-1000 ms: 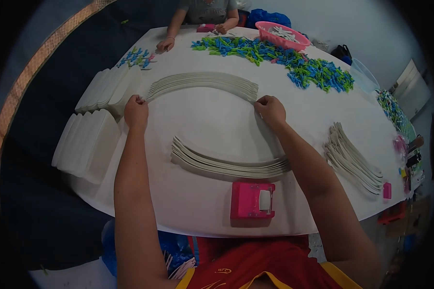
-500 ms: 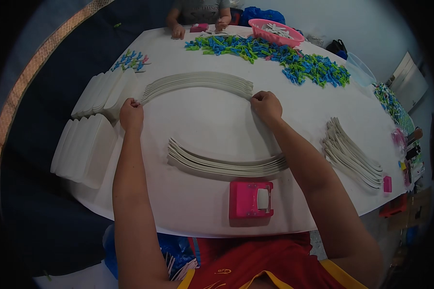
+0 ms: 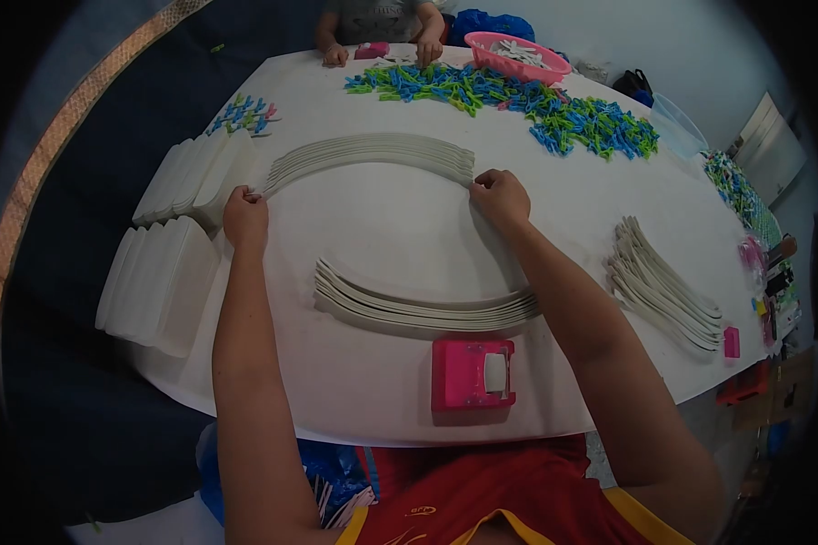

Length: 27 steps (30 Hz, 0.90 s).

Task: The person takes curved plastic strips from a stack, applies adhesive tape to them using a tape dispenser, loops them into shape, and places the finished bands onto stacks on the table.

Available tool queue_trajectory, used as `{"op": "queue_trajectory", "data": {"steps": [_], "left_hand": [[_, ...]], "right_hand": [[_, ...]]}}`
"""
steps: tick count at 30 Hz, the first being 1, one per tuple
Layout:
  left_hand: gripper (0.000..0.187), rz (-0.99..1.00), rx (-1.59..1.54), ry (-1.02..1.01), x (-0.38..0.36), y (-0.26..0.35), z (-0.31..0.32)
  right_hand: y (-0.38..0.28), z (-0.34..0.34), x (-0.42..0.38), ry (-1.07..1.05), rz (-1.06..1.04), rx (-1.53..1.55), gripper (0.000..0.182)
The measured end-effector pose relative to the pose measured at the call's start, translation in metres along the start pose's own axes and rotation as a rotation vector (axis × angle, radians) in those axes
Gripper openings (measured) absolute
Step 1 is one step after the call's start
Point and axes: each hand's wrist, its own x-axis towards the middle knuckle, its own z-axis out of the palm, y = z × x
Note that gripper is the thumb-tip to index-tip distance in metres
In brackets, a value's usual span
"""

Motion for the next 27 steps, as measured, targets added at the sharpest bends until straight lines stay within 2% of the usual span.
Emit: {"op": "queue_trajectory", "data": {"steps": [15, 18, 20, 21, 23, 25, 26, 27], "left_hand": [[0.039, -0.028, -0.041, -0.005, -0.009, 0.011, -0.010], [0.040, 0.014, -0.047, 0.052, -0.015, 0.018, -0.009], [0.037, 0.235, -0.018, -0.092, -0.015, 0.025, -0.005], [0.037, 0.245, -0.015, -0.096, -0.021, 0.042, -0.007], [0.034, 0.505, -0.066, -0.443, -0.048, 0.093, -0.008], [0.033, 0.707, -0.171, -0.605, -0.065, 0.125, 0.014], [0.033, 0.714, -0.170, -0.611, -0.072, 0.140, 0.025], [0.035, 0.842, -0.056, -0.659, -0.079, 0.156, 0.035]], "right_hand": [[0.003, -0.001, -0.002, -0.018, -0.026, 0.042, 0.027], [0.001, -0.002, -0.005, -0.012, -0.018, 0.060, 0.025], [0.000, -0.003, -0.006, 0.007, -0.047, 0.057, 0.022], [-0.001, -0.002, -0.005, 0.012, -0.038, 0.063, 0.022], [0.000, 0.000, -0.006, 0.035, -0.050, 0.075, 0.021], [0.000, 0.000, -0.006, 0.029, -0.039, 0.079, 0.021], [0.000, 0.000, -0.006, 0.026, -0.037, 0.081, 0.022], [0.000, -0.001, -0.006, 0.032, -0.029, 0.083, 0.022]]}}
